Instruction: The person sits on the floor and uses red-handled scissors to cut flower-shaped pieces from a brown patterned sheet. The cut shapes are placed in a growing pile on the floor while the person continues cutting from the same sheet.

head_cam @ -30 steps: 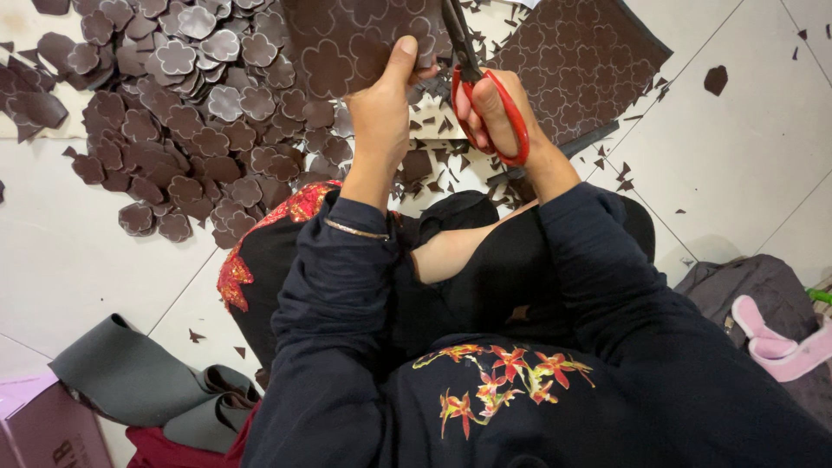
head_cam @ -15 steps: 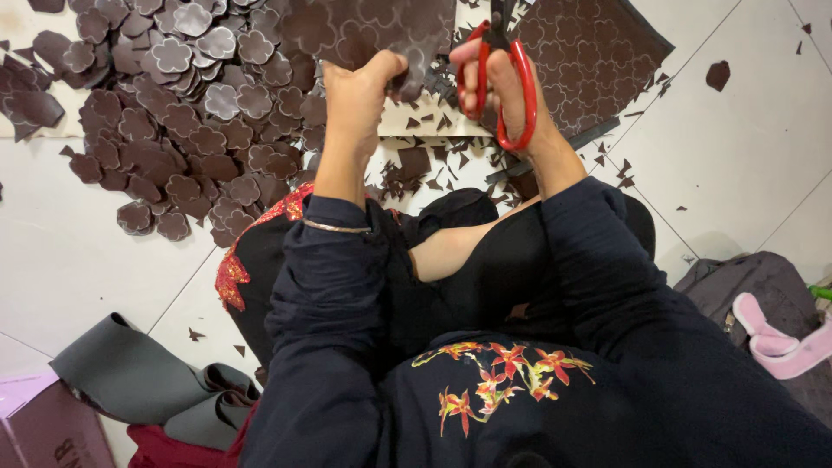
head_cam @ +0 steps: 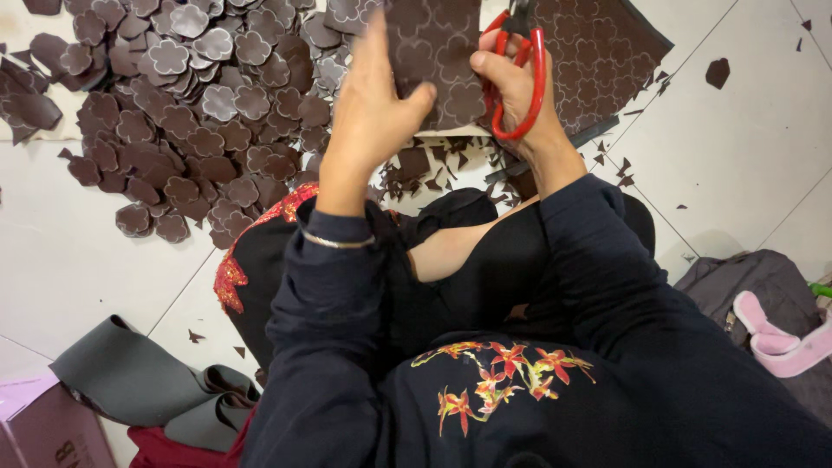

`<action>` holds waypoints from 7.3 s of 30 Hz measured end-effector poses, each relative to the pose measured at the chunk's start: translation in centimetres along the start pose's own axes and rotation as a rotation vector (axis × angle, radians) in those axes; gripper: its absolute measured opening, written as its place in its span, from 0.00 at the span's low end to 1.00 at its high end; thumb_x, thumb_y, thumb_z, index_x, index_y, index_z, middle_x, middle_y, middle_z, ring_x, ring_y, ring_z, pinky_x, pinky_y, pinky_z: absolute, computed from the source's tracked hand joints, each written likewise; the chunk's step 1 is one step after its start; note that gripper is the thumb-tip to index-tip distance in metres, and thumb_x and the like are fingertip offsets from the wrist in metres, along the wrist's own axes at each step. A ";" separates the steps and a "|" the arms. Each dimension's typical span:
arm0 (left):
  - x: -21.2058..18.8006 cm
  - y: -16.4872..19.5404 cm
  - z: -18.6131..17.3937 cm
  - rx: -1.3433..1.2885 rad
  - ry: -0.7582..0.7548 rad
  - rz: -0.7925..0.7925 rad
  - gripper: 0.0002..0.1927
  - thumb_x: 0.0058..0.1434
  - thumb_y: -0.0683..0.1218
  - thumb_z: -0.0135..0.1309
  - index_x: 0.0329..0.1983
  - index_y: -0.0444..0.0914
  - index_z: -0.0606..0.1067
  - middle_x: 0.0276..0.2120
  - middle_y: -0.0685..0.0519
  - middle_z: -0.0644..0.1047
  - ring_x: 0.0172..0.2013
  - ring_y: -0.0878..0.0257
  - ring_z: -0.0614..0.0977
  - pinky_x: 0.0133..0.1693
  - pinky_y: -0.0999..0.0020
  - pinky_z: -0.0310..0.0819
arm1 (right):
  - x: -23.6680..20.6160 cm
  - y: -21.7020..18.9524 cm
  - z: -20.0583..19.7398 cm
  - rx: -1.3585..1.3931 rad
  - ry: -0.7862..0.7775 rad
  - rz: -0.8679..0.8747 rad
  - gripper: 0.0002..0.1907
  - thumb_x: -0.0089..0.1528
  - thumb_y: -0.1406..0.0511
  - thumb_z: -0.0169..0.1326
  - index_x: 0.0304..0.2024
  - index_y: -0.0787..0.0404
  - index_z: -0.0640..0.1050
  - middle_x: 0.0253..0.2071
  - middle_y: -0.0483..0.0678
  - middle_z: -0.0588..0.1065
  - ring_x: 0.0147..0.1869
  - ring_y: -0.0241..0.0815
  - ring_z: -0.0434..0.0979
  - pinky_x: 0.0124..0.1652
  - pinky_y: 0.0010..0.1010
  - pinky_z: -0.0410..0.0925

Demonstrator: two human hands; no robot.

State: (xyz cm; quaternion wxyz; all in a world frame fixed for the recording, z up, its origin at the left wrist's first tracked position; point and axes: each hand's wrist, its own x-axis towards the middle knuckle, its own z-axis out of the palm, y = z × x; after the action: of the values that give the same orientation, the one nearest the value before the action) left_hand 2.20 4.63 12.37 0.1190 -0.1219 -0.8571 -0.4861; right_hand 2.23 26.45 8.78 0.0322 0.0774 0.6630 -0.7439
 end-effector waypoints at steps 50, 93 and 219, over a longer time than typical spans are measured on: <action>1.3 -6.4 2.7 -1.072 0.112 -0.409 0.12 0.72 0.42 0.54 0.57 0.36 0.73 0.43 0.55 0.82 0.37 0.68 0.84 0.35 0.72 0.82 | 0.0 0.5 1.7 -0.159 -0.178 -0.236 0.17 0.72 0.55 0.59 0.50 0.60 0.72 0.46 0.45 0.78 0.47 0.35 0.79 0.49 0.28 0.74; 0.9 -2.9 -0.2 -1.126 0.405 -0.075 0.07 0.71 0.31 0.57 0.48 0.33 0.75 0.40 0.53 0.80 0.39 0.69 0.79 0.43 0.73 0.74 | -3.1 -1.1 3.1 -0.562 -0.405 -0.220 0.34 0.65 0.40 0.59 0.53 0.63 0.74 0.41 0.41 0.73 0.44 0.30 0.74 0.44 0.21 0.69; -0.5 -1.5 7.2 -1.318 0.326 -0.357 0.09 0.64 0.41 0.65 0.44 0.35 0.78 0.38 0.53 0.79 0.39 0.63 0.79 0.45 0.66 0.75 | -2.8 -0.7 2.5 -0.300 -0.411 -0.089 0.48 0.58 0.24 0.43 0.37 0.63 0.71 0.26 0.41 0.67 0.25 0.31 0.68 0.25 0.20 0.65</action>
State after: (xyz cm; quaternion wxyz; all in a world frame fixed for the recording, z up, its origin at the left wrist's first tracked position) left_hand 1.53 10.07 7.38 0.0657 0.0484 -0.3619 -0.9286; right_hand 4.74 23.88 10.18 0.1444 -0.1103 0.7482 -0.6381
